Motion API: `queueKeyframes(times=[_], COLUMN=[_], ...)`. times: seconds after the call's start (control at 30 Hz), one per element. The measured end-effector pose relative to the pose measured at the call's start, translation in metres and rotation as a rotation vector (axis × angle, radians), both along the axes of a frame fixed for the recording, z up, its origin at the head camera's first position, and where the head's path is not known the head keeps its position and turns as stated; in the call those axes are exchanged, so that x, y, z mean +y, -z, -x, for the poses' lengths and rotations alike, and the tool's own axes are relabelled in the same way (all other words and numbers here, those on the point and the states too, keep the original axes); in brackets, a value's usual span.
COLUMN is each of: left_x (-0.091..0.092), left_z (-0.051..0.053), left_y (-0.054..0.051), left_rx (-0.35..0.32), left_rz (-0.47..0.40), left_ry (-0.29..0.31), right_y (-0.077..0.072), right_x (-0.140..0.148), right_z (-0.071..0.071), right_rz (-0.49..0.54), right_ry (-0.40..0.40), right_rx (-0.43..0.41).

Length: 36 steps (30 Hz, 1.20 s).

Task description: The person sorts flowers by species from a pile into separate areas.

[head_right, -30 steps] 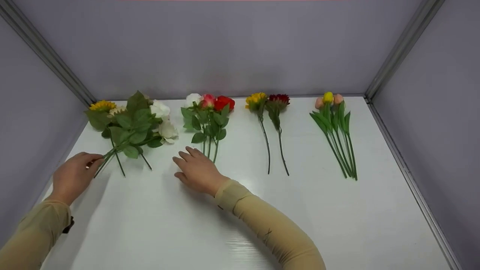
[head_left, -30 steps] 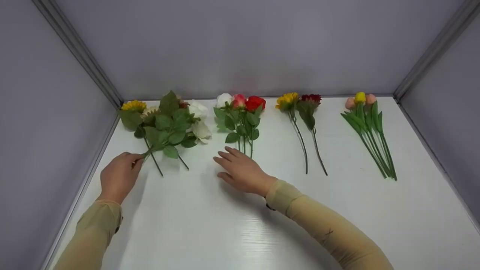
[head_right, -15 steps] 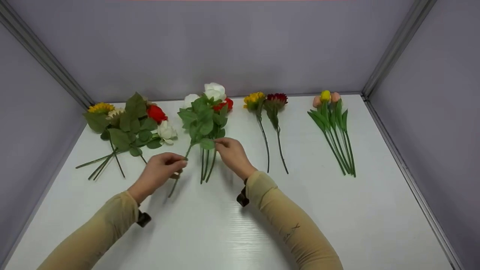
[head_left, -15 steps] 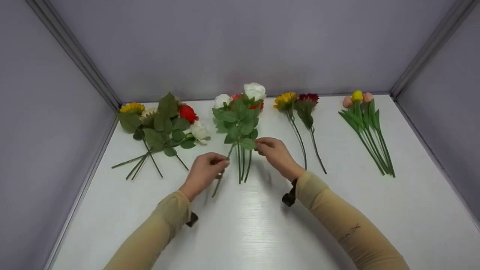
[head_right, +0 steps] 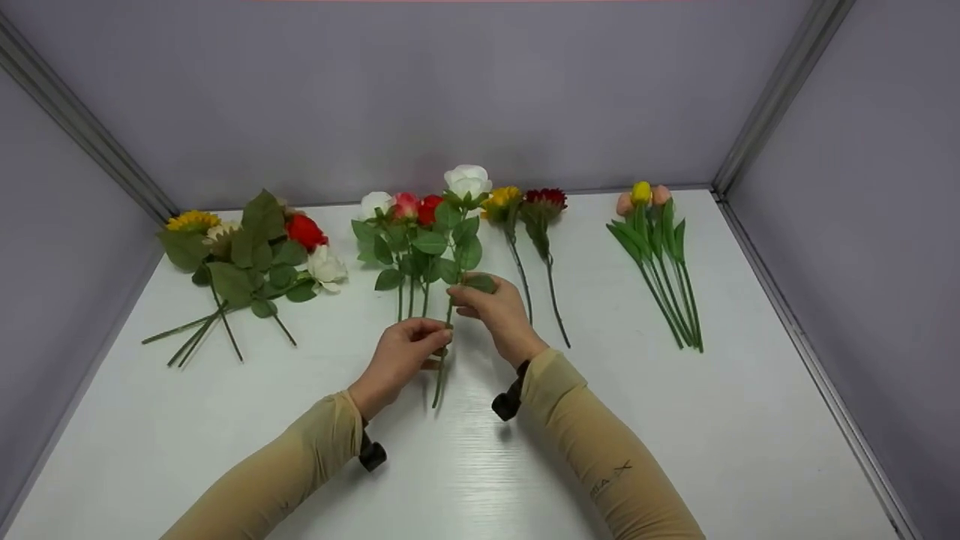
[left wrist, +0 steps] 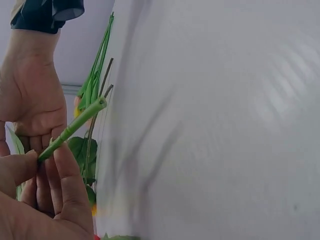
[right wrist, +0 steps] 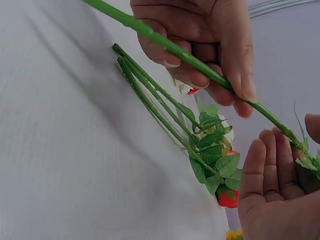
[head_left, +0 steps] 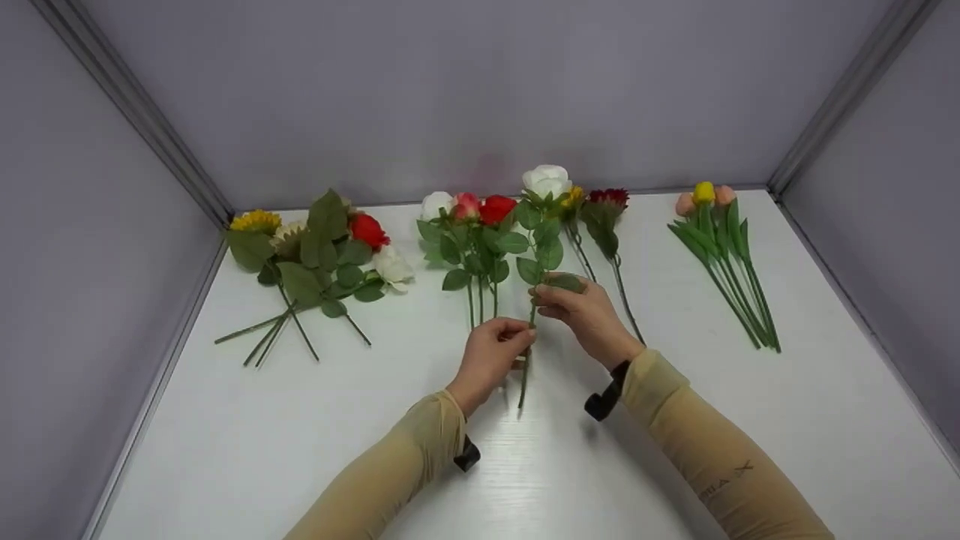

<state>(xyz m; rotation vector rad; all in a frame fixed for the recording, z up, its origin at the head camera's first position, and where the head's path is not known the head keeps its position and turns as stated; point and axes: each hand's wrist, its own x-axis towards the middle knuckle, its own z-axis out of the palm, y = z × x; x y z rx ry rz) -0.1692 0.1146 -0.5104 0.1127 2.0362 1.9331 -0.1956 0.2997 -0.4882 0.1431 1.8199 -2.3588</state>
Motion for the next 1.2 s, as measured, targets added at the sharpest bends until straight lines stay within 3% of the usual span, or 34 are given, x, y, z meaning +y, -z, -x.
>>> queueKeyframes(times=[0.2,0.4,0.5,0.9,1.2], left_x=[0.003,-0.001,-0.002,-0.002,-0.004], left_z=[-0.006,-0.016,-0.020,-0.020,-0.019], left_y=[0.006,0.009,0.011,0.018,0.015], left_rx=[0.000,-0.031,-0.045,-0.027,-0.003], left_rz=[-0.008,0.025,0.017,-0.026,-0.038], left_ry=[0.015,0.099,0.113,0.082,0.062], right_y=[0.002,-0.002,-0.003,-0.003,-0.003], right_x=[-0.001,0.000,-0.001,-0.005,-0.010], right_z=[0.003,0.006,0.006,0.008,0.010], right_rz=[-0.054,-0.093,-0.107,-0.133,-0.146], right_ry=[0.084,0.120,0.126,0.127,0.112], right_rx=[-0.038,-0.043,-0.049,-0.041,-0.027])
